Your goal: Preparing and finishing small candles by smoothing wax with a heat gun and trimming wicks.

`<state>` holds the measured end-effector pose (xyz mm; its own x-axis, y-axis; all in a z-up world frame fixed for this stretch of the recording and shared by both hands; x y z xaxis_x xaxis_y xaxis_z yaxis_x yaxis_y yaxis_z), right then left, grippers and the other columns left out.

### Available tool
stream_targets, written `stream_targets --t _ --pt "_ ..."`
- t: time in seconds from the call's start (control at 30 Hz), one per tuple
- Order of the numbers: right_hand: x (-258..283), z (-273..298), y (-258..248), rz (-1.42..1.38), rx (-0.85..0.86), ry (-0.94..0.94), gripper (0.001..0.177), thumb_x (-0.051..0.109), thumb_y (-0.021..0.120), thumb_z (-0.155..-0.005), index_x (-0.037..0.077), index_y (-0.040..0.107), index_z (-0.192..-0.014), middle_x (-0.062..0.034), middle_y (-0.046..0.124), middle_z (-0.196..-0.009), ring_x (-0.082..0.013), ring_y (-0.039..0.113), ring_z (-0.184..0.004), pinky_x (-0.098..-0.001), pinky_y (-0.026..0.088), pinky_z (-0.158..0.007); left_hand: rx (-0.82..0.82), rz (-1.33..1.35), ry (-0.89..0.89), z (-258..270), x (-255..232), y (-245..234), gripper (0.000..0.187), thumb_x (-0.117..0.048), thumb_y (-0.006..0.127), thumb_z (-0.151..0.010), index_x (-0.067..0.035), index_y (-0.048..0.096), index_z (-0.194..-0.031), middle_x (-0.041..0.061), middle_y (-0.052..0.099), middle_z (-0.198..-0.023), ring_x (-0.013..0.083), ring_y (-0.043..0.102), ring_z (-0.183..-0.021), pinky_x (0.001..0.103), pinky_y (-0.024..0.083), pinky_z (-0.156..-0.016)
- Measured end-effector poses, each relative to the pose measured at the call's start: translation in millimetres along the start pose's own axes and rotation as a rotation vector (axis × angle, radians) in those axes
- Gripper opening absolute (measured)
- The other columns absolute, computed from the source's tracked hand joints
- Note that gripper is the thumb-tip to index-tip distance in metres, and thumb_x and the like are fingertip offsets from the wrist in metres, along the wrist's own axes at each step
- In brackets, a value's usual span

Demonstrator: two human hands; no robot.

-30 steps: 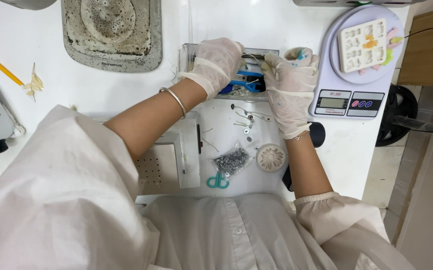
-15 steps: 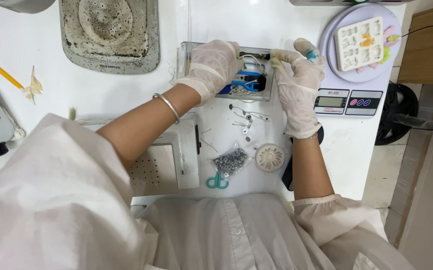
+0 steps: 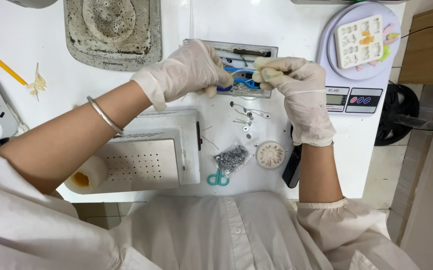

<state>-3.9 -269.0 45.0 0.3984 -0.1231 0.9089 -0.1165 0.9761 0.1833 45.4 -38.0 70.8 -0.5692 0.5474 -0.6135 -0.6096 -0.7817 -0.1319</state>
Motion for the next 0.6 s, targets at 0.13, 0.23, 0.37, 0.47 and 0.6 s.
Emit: stream_targets --t 0.13,0.23,0.37,0.47,0.6 --pt "-2 9 -3 0.153 -0.034 0.112 0.016 0.001 0.071 -0.095 -0.005 0.074 -0.110 -0.0110 0.077 -0.097 -0.0129 0.073 -0.083 -0.0235 0.059 -0.074 0.090 -0.208 -0.027 9 9 9 0.019 -0.024 0.079 -0.081 -0.006 0.075 -0.081 0.005 0.070 -0.058 0.0103 0.062 -0.051 0.028 0.050 -0.053" --pt "-10 16 -2 0.284 0.006 0.225 0.017 0.002 0.072 -0.093 -0.003 0.076 -0.108 -0.0104 0.077 -0.090 -0.0107 0.068 -0.075 -0.0224 0.056 -0.067 0.188 -0.474 0.040 4 29 20 0.018 -0.029 0.076 -0.083 -0.012 0.076 -0.087 0.005 0.074 -0.068 0.0148 0.069 -0.063 0.030 0.053 -0.064" --pt "-34 19 -4 0.320 0.032 0.305 0.020 0.000 0.073 -0.090 -0.003 0.076 -0.109 -0.0115 0.077 -0.092 -0.0091 0.065 -0.073 -0.0224 0.055 -0.065 0.101 -0.899 0.251 -5 43 29 0.019 -0.033 0.073 -0.088 -0.014 0.073 -0.094 0.007 0.074 -0.082 0.0256 0.070 -0.077 0.040 0.053 -0.067" --pt "-43 16 -8 0.326 -0.035 0.207 0.020 0.001 0.073 -0.092 -0.002 0.076 -0.111 -0.0104 0.077 -0.100 -0.0088 0.067 -0.081 -0.0222 0.056 -0.072 -0.044 -1.036 0.332 -13 43 24 0.018 -0.030 0.070 -0.093 -0.013 0.070 -0.097 0.008 0.072 -0.085 0.0280 0.070 -0.076 0.042 0.055 -0.063" --pt "-34 19 -14 0.495 -0.209 -0.062 0.020 0.003 0.073 -0.097 0.001 0.075 -0.117 -0.0081 0.077 -0.114 -0.0096 0.070 -0.099 -0.0223 0.057 -0.089 -0.281 -1.113 0.484 -54 64 12 0.011 -0.022 0.068 -0.096 -0.011 0.069 -0.098 0.008 0.071 -0.086 0.0268 0.071 -0.072 0.040 0.056 -0.059"
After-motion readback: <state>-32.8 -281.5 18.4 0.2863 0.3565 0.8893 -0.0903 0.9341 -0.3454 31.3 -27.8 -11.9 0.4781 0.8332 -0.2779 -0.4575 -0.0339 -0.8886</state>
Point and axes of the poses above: each hand's wrist, its own z-axis away from the middle knuckle, its own y-axis out of the palm, x = y × z, the point moved 1 cm from there along -z, towards the middle knuckle
